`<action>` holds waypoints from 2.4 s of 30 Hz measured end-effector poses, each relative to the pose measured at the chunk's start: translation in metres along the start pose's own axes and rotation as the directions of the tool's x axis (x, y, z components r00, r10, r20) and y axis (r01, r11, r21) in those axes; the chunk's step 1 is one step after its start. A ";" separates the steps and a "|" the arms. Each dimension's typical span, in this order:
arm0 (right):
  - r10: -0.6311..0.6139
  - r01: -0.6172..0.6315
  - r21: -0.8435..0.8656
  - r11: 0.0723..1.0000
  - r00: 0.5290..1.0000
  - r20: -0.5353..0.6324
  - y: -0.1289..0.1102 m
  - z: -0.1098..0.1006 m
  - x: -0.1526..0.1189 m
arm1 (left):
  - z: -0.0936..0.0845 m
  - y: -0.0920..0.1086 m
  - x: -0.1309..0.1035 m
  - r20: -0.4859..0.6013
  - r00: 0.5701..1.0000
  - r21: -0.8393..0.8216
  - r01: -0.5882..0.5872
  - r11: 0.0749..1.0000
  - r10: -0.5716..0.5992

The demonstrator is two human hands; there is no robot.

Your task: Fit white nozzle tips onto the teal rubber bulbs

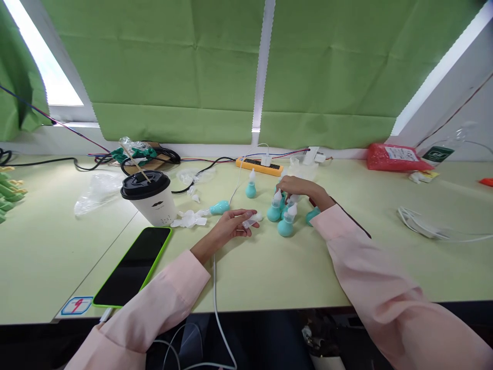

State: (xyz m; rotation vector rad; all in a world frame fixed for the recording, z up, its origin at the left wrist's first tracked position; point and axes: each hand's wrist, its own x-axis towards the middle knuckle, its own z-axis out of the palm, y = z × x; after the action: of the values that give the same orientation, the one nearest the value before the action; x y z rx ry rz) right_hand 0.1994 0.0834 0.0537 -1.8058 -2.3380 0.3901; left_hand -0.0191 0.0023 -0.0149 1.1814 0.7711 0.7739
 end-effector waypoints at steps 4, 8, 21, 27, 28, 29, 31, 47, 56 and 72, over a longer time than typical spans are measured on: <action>0.038 -0.043 0.086 0.995 0.998 0.057 -0.001 0.001 0.001 | 0.000 -0.001 0.001 -0.006 1.000 0.012 0.004 1.000 -0.004; 0.059 -0.059 0.150 0.987 0.998 0.010 -0.008 -0.001 -0.006 | -0.001 -0.001 0.002 -0.035 0.999 -0.016 0.019 1.000 -0.019; -0.305 0.410 0.099 0.907 0.800 -0.517 -0.072 -0.024 -0.082 | -0.005 0.002 0.005 -0.204 0.979 -0.198 -0.040 0.979 -0.001; -0.438 0.442 0.148 0.885 0.897 -0.061 -0.073 0.016 -0.099 | -0.001 0.006 0.001 -0.268 0.960 -0.247 -0.155 0.956 0.086; -0.429 0.433 0.135 0.891 0.901 -0.064 -0.071 0.025 -0.098 | 0.001 0.007 0.000 -0.240 0.966 -0.248 -0.153 0.957 0.092; -0.414 0.419 0.131 0.899 0.908 -0.067 -0.069 0.033 -0.096 | 0.002 0.009 -0.001 -0.206 0.974 -0.249 -0.146 0.957 0.095; -0.378 0.386 0.181 0.904 0.922 -0.081 -0.065 0.047 -0.093 | 0.005 0.011 -0.004 -0.131 0.986 -0.250 -0.131 0.959 0.101; -0.338 0.470 0.422 0.775 0.873 -0.351 -0.054 0.108 -0.114 | 0.004 0.011 -0.003 -0.113 0.980 -0.123 -0.174 0.977 0.161; -0.272 0.535 0.411 0.738 0.794 -0.544 -0.057 0.107 -0.118 | 0.011 0.018 -0.009 -0.084 0.961 0.130 -0.252 0.959 0.264; -0.214 0.590 0.425 0.687 0.722 -0.658 -0.051 0.113 -0.116 | -0.003 0.017 -0.007 0.185 0.982 -0.191 0.056 0.980 -0.020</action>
State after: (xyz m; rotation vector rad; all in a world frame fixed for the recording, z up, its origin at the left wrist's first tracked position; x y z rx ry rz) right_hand 0.1498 -0.0532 -0.0351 -0.8557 -1.8064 0.4059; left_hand -0.0273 0.0016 0.0014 1.0408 0.5510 0.6825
